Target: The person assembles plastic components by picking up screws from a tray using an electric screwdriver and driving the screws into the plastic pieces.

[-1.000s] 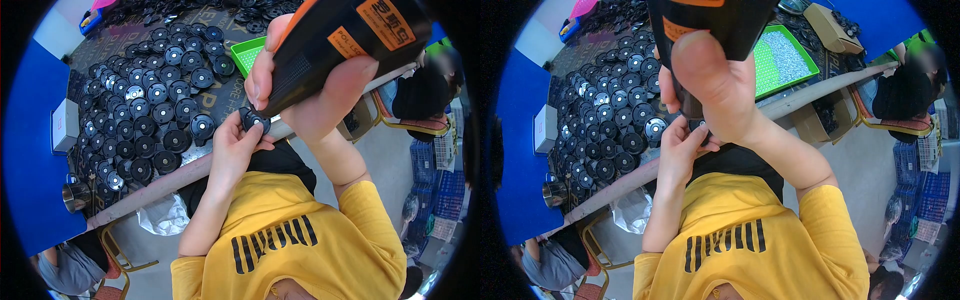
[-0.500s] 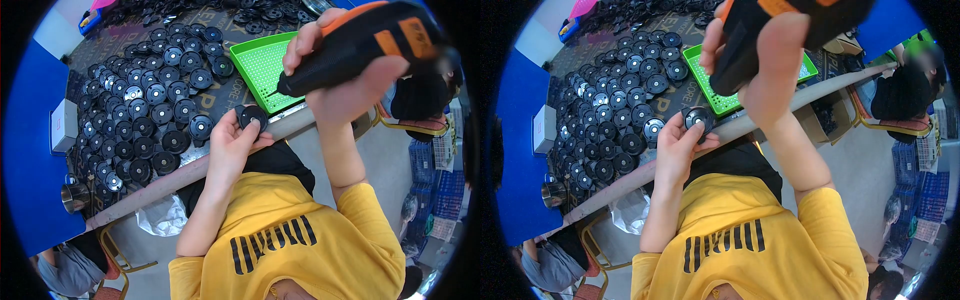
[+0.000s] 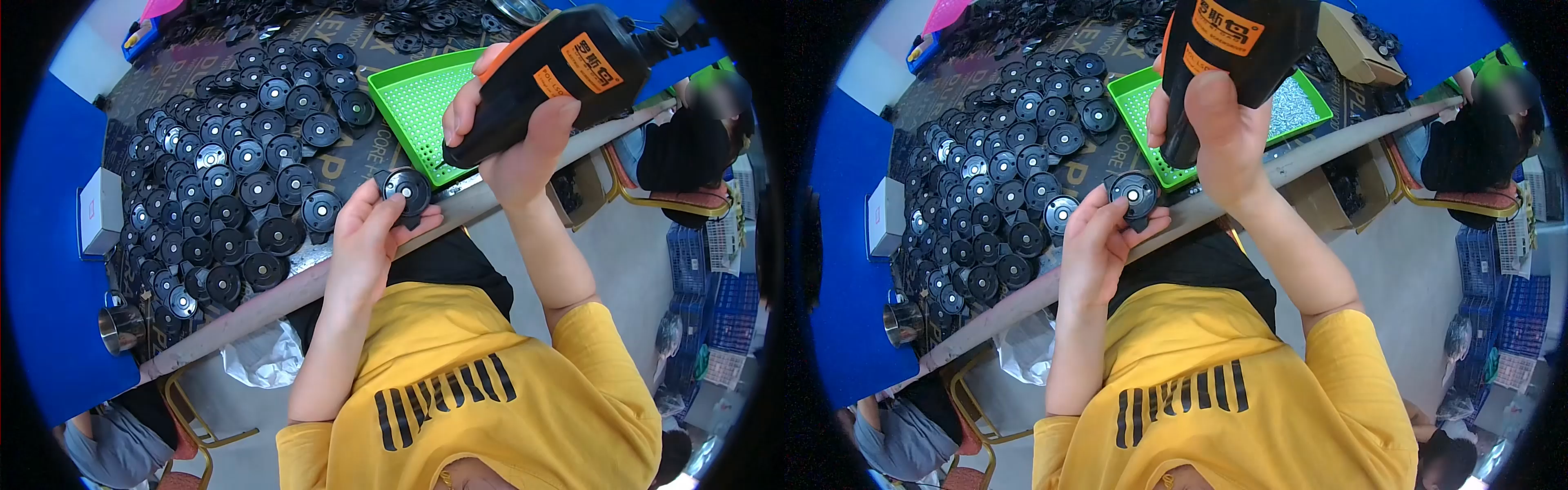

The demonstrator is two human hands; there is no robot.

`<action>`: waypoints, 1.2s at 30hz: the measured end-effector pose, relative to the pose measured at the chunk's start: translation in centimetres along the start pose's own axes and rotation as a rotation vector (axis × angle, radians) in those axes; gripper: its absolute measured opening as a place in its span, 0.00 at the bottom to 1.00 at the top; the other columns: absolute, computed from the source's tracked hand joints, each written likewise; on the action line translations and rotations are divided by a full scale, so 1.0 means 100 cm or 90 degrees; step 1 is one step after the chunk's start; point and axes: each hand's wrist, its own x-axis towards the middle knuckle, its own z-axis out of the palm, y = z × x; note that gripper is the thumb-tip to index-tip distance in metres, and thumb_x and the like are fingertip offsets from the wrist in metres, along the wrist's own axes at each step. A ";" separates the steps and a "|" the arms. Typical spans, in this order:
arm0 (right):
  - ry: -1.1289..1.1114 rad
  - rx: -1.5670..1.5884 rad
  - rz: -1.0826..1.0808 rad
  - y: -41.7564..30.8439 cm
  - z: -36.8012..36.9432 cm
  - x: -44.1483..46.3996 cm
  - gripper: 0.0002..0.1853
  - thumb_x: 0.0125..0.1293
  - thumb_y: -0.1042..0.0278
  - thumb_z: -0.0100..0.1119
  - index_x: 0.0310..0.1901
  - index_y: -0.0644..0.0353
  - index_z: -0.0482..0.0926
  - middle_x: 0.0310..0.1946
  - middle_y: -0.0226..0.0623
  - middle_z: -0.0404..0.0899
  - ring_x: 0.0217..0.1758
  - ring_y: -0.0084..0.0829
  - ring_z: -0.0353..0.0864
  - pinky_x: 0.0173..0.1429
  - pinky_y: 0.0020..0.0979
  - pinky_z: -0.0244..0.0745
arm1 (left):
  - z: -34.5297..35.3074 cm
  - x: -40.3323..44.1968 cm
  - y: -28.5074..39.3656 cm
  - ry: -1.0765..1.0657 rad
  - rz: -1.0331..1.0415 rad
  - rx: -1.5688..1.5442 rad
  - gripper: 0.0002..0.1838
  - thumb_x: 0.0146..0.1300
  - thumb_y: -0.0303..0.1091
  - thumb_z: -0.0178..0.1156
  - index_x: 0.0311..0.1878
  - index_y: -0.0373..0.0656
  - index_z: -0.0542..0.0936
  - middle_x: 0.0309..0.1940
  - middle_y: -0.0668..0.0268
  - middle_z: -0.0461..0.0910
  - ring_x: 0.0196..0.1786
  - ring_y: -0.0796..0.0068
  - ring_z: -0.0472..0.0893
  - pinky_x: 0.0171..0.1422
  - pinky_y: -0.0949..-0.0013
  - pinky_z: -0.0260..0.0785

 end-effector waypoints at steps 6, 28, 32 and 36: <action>-0.004 -0.022 0.002 -0.001 0.001 -0.001 0.40 0.52 0.24 0.40 0.44 0.61 0.66 0.18 0.34 0.71 0.19 0.24 0.72 0.25 0.22 0.69 | 0.000 0.000 0.000 -0.008 0.001 0.002 0.12 0.62 0.25 0.43 0.46 0.30 0.69 0.39 0.54 0.76 0.41 0.62 0.79 0.51 0.61 0.72; -0.080 0.232 -0.055 -0.039 0.004 0.005 0.47 0.45 0.17 0.35 0.48 0.59 0.63 0.21 0.34 0.70 0.19 0.26 0.68 0.27 0.26 0.65 | 0.006 0.001 -0.001 0.011 0.022 0.079 0.13 0.63 0.24 0.42 0.49 0.28 0.67 0.42 0.54 0.74 0.45 0.65 0.77 0.55 0.64 0.71; -0.131 0.212 -0.062 -0.041 0.004 0.000 0.47 0.44 0.17 0.35 0.47 0.58 0.63 0.21 0.35 0.69 0.19 0.27 0.67 0.27 0.26 0.65 | 0.006 0.000 -0.001 0.006 0.016 0.088 0.13 0.64 0.22 0.40 0.50 0.31 0.67 0.42 0.58 0.75 0.43 0.71 0.78 0.51 0.71 0.72; -0.125 0.217 -0.080 -0.036 0.012 0.003 0.48 0.43 0.16 0.34 0.46 0.59 0.62 0.21 0.35 0.69 0.18 0.27 0.67 0.27 0.26 0.65 | 0.006 0.000 0.000 0.003 0.018 0.095 0.13 0.64 0.24 0.42 0.50 0.29 0.67 0.43 0.55 0.74 0.45 0.65 0.78 0.54 0.64 0.71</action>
